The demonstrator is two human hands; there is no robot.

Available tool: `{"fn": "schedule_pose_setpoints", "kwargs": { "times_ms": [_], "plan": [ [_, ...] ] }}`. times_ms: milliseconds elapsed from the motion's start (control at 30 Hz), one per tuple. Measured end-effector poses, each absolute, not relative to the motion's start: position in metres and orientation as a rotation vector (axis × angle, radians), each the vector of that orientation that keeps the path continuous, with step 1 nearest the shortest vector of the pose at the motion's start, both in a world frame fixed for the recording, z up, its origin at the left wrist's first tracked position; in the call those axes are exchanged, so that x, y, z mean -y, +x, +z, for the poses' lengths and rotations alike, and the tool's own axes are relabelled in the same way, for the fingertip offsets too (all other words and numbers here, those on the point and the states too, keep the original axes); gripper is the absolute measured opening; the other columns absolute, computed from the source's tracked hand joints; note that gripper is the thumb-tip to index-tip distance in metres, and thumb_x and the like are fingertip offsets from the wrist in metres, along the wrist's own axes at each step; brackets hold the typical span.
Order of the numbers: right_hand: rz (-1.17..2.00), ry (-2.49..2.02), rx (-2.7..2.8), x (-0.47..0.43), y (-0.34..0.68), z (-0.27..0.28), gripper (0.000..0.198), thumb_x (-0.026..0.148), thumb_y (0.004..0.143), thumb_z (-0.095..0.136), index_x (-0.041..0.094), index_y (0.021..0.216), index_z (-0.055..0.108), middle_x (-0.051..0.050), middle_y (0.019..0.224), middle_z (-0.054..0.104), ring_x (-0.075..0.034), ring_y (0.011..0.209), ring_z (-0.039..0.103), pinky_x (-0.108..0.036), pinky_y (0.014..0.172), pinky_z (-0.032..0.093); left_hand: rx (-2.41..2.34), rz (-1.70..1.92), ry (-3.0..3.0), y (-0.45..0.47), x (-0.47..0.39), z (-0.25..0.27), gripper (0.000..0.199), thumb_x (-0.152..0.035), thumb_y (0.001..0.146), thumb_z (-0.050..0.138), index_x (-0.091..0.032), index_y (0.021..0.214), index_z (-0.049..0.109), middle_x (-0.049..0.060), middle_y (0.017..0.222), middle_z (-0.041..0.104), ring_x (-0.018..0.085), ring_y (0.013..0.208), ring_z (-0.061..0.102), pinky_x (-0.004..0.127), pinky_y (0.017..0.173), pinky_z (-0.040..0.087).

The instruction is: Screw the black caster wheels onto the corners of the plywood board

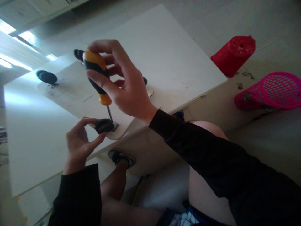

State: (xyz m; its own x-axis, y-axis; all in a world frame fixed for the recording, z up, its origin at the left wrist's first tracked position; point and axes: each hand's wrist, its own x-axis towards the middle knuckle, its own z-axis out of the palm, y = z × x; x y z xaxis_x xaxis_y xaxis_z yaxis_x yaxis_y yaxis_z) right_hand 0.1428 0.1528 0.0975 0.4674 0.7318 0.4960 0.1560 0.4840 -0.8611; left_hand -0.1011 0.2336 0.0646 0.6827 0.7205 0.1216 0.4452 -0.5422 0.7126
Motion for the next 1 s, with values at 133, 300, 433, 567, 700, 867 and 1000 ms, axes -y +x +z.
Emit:
{"fn": "schedule_pose_setpoints", "kwargs": {
  "times_ms": [133,300,433,567,700,867,1000],
  "plan": [
    [0.438,-1.009,1.065,-0.161,0.145,0.093,0.041,0.055,0.089,0.057,0.036,0.123,0.043,0.005,0.138,0.066,-0.017,0.116,0.07,-0.03,0.087,0.066,-0.893,0.528,2.236,-0.101,-0.232,0.066,0.036,-0.031,0.071,0.088,-0.025,0.102,0.071,0.0,0.095,0.074,0.022,0.083,0.064,0.037,0.068,0.049],
    [0.369,-0.917,1.127,-0.161,0.146,0.091,0.04,0.057,0.098,0.049,0.033,0.128,0.038,0.001,0.137,0.063,-0.013,0.115,0.07,-0.023,0.084,0.065,-0.888,0.533,2.233,-0.1,-0.232,0.067,0.035,-0.031,0.071,0.088,-0.025,0.102,0.071,0.0,0.095,0.074,0.023,0.085,0.064,0.037,0.069,0.049],
    [0.354,-0.973,1.15,-0.158,0.146,0.09,0.03,0.042,0.102,0.047,0.034,0.128,0.035,0.003,0.138,0.061,-0.011,0.112,0.071,-0.02,0.083,0.064,-0.867,0.539,2.217,-0.099,-0.232,0.066,0.035,-0.028,0.072,0.088,-0.025,0.102,0.072,0.0,0.098,0.074,0.022,0.084,0.064,0.037,0.069,0.049],
    [0.278,-0.923,1.169,-0.163,0.146,0.082,0.034,0.05,0.104,0.044,0.031,0.132,0.036,0.0,0.14,0.062,-0.01,0.114,0.071,-0.017,0.079,0.063,-0.85,0.55,2.232,-0.1,-0.233,0.067,0.034,-0.03,0.073,0.087,-0.024,0.103,0.072,0.002,0.099,0.073,0.024,0.09,0.065,0.041,0.079,0.053],
    [0.315,-0.938,1.158,-0.157,0.146,0.087,0.042,0.053,0.102,0.046,0.024,0.132,0.042,-0.003,0.143,0.064,-0.013,0.128,0.07,-0.017,0.087,0.063,-0.861,0.549,2.212,-0.101,-0.234,0.066,0.034,-0.029,0.073,0.088,-0.023,0.103,0.073,0.002,0.097,0.072,0.023,0.089,0.065,0.038,0.075,0.053],
    [0.364,-1.18,1.148,-0.147,0.143,0.099,0.05,0.047,0.104,0.035,0.028,0.148,0.047,0.004,0.155,0.061,-0.015,0.14,0.066,-0.013,0.096,0.062,-0.835,0.637,2.175,-0.102,-0.235,0.062,0.037,-0.038,0.07,0.093,-0.024,0.1,0.076,0.002,0.093,0.071,0.022,0.087,0.065,0.034,0.071,0.051],
    [0.348,-1.22,1.172,-0.15,0.142,0.098,0.051,0.041,0.107,0.034,0.028,0.155,0.046,0.006,0.161,0.057,-0.015,0.15,0.058,-0.011,0.104,0.059,-0.856,0.581,2.186,-0.105,-0.235,0.061,0.032,-0.037,0.076,0.089,-0.029,0.104,0.075,0.002,0.098,0.073,0.022,0.089,0.066,0.036,0.072,0.051]
  ]
}}
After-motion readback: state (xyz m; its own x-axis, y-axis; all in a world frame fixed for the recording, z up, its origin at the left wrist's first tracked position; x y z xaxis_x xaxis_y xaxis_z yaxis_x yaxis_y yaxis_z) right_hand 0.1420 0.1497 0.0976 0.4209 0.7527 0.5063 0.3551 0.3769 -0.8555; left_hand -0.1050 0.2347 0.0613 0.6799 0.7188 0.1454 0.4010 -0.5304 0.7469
